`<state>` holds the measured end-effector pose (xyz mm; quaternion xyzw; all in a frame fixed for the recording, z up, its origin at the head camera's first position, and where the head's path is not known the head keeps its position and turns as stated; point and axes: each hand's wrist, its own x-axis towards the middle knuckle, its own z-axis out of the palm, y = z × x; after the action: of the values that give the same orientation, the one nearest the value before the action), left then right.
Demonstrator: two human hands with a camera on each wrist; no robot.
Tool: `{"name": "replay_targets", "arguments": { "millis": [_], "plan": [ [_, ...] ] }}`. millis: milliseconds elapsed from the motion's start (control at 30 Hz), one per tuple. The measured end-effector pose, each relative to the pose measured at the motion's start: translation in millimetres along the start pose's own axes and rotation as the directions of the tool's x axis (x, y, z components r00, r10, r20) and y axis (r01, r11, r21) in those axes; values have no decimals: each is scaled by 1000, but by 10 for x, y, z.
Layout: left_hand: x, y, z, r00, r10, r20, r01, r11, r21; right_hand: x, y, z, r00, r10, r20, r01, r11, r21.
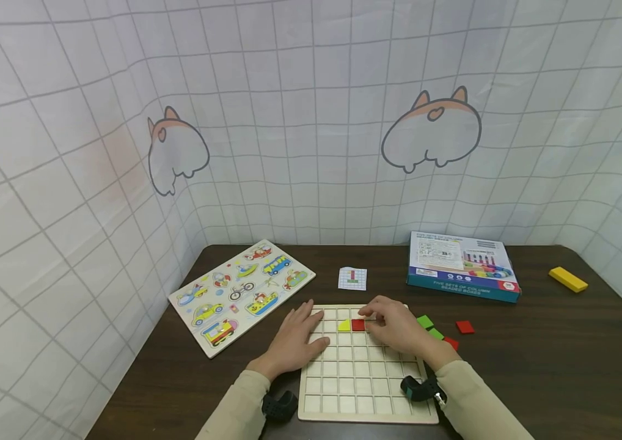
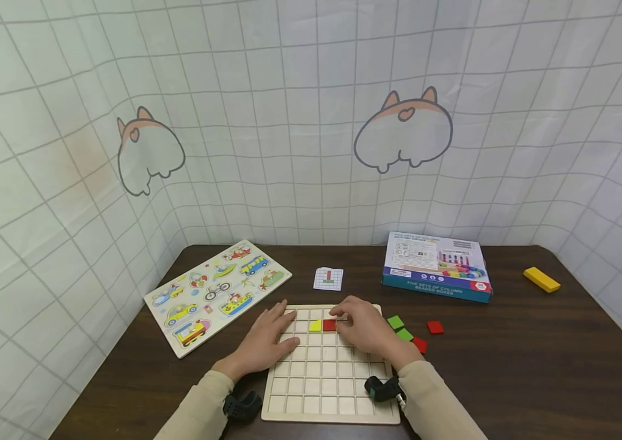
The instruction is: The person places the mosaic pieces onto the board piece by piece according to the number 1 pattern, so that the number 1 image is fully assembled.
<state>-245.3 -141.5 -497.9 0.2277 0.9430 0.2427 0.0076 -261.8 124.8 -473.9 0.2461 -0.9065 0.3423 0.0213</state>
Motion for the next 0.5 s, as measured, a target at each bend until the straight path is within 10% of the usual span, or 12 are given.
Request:
{"name": "replay_targets", "arguments": {
  "millis": [500],
  "plan": [
    [-3, 4, 8, 1000, 6, -11, -6, 1000, -13, -169, 190, -223, 999, 1, -44, -3, 999, -48]
  ]
}}
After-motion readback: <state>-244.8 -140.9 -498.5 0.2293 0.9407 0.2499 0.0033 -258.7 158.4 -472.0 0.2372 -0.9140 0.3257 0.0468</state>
